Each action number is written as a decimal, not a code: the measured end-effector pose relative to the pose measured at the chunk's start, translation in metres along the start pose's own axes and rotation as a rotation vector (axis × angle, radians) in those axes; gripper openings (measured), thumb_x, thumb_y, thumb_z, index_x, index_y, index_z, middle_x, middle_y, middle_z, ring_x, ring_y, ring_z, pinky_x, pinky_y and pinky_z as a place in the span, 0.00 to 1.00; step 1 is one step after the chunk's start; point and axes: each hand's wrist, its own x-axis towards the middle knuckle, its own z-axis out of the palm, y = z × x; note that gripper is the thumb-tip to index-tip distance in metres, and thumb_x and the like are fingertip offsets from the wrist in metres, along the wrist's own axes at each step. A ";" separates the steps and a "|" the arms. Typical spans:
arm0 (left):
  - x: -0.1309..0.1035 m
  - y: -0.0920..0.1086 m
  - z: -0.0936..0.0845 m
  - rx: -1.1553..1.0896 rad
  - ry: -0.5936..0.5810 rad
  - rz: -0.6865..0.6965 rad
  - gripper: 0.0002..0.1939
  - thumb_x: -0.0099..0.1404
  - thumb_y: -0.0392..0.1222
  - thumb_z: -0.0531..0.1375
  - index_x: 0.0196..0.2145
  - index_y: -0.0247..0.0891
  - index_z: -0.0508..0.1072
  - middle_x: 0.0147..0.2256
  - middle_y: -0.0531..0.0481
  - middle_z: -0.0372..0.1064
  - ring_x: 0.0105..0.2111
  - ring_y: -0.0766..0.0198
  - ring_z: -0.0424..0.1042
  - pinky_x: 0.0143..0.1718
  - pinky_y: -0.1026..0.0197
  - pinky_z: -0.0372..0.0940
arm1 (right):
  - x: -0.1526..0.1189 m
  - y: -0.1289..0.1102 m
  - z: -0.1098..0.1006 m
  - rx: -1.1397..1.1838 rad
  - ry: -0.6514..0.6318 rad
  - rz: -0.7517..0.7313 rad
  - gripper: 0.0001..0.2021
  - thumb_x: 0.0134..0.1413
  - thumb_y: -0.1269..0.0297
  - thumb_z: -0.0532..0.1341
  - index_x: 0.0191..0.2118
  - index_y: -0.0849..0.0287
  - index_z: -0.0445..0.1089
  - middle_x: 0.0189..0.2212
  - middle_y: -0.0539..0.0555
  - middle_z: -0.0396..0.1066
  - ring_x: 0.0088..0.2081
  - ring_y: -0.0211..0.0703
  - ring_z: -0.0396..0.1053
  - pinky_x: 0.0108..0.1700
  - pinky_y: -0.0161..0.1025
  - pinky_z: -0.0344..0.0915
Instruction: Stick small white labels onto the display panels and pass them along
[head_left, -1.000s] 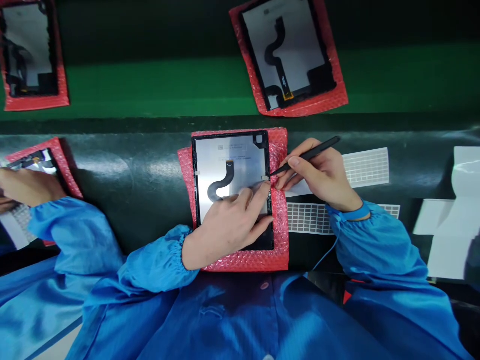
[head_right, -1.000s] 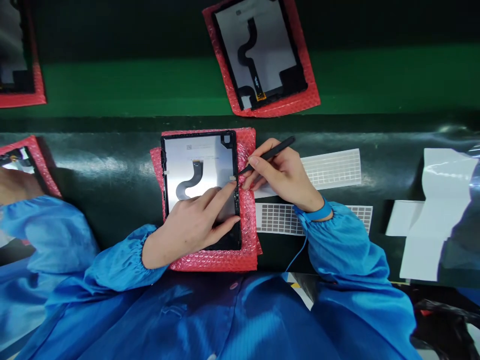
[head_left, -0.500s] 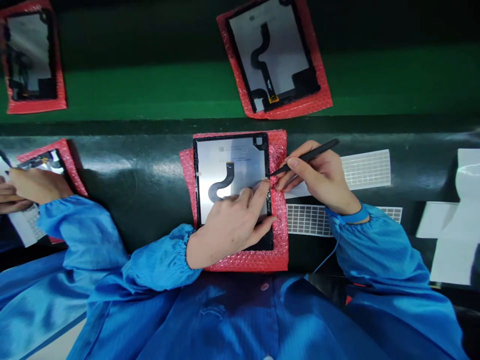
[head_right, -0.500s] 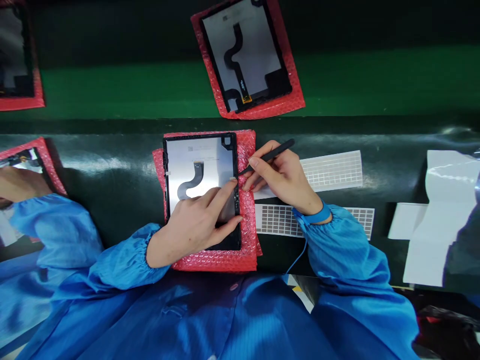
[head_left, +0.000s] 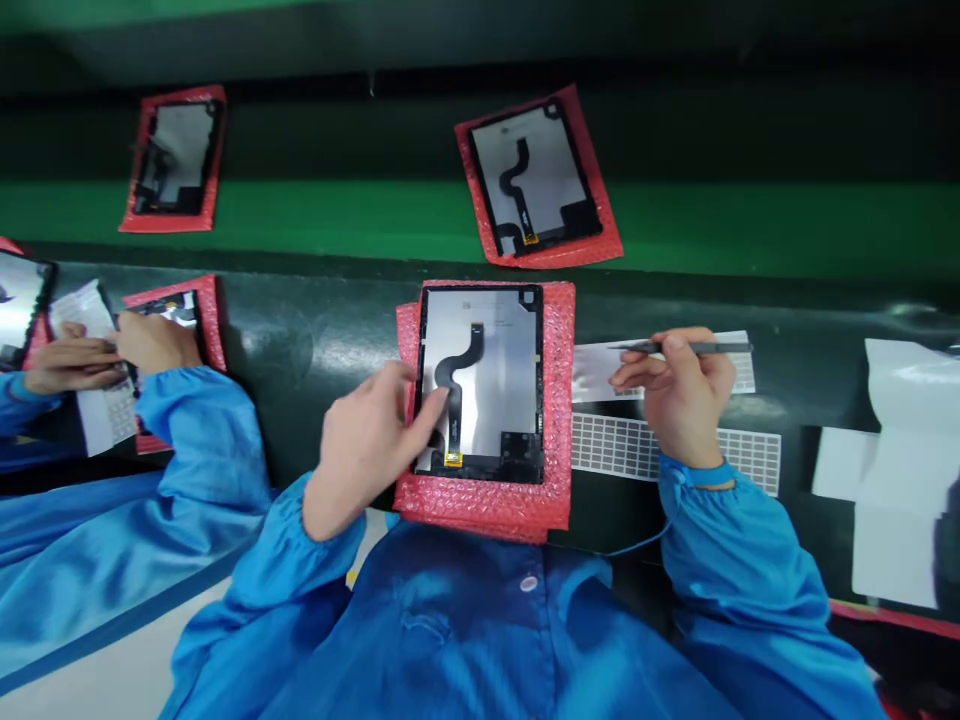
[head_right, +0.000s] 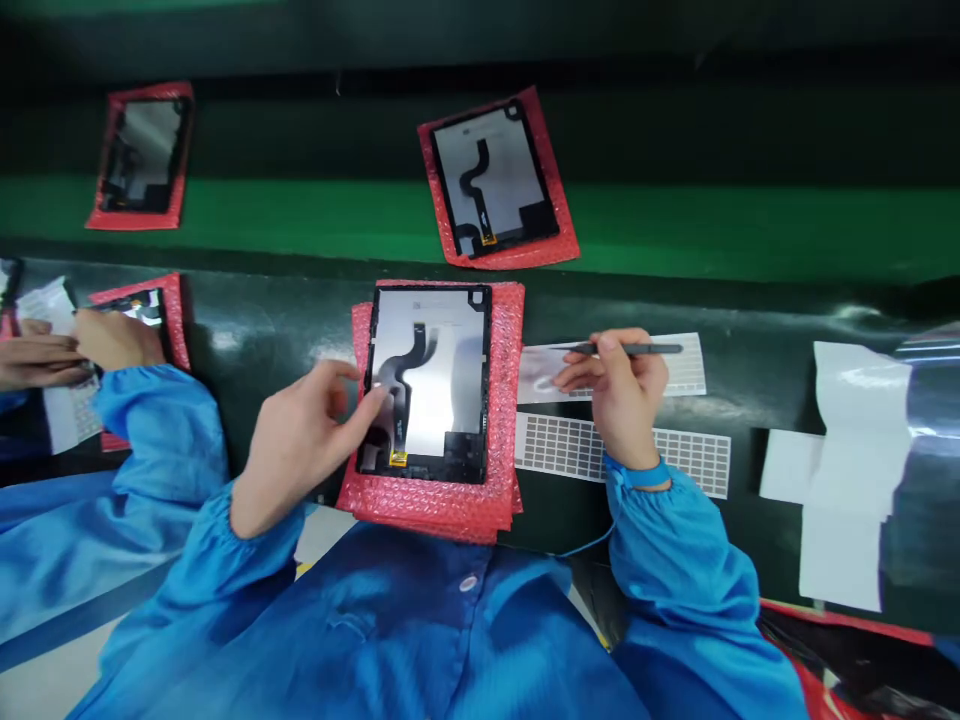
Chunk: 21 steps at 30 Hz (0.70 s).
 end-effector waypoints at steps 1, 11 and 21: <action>-0.005 -0.012 -0.001 -0.033 -0.057 -0.072 0.22 0.69 0.62 0.61 0.41 0.39 0.73 0.26 0.52 0.70 0.25 0.61 0.69 0.27 0.60 0.57 | -0.002 0.002 -0.005 0.002 0.029 0.001 0.08 0.63 0.57 0.67 0.36 0.53 0.71 0.25 0.50 0.79 0.19 0.42 0.76 0.19 0.35 0.71; -0.005 -0.050 0.008 -0.507 0.083 -0.191 0.13 0.74 0.51 0.53 0.37 0.40 0.67 0.28 0.53 0.66 0.27 0.64 0.65 0.30 0.62 0.60 | 0.004 0.011 -0.015 0.016 0.173 0.033 0.14 0.51 0.53 0.72 0.34 0.55 0.71 0.22 0.53 0.79 0.17 0.45 0.74 0.19 0.37 0.70; 0.163 -0.107 -0.003 -0.473 0.419 -0.273 0.13 0.78 0.47 0.56 0.45 0.33 0.71 0.34 0.51 0.70 0.28 0.68 0.70 0.31 0.64 0.69 | 0.005 0.012 -0.016 -0.037 0.177 0.056 0.20 0.48 0.50 0.73 0.37 0.58 0.69 0.22 0.52 0.78 0.18 0.42 0.75 0.21 0.34 0.71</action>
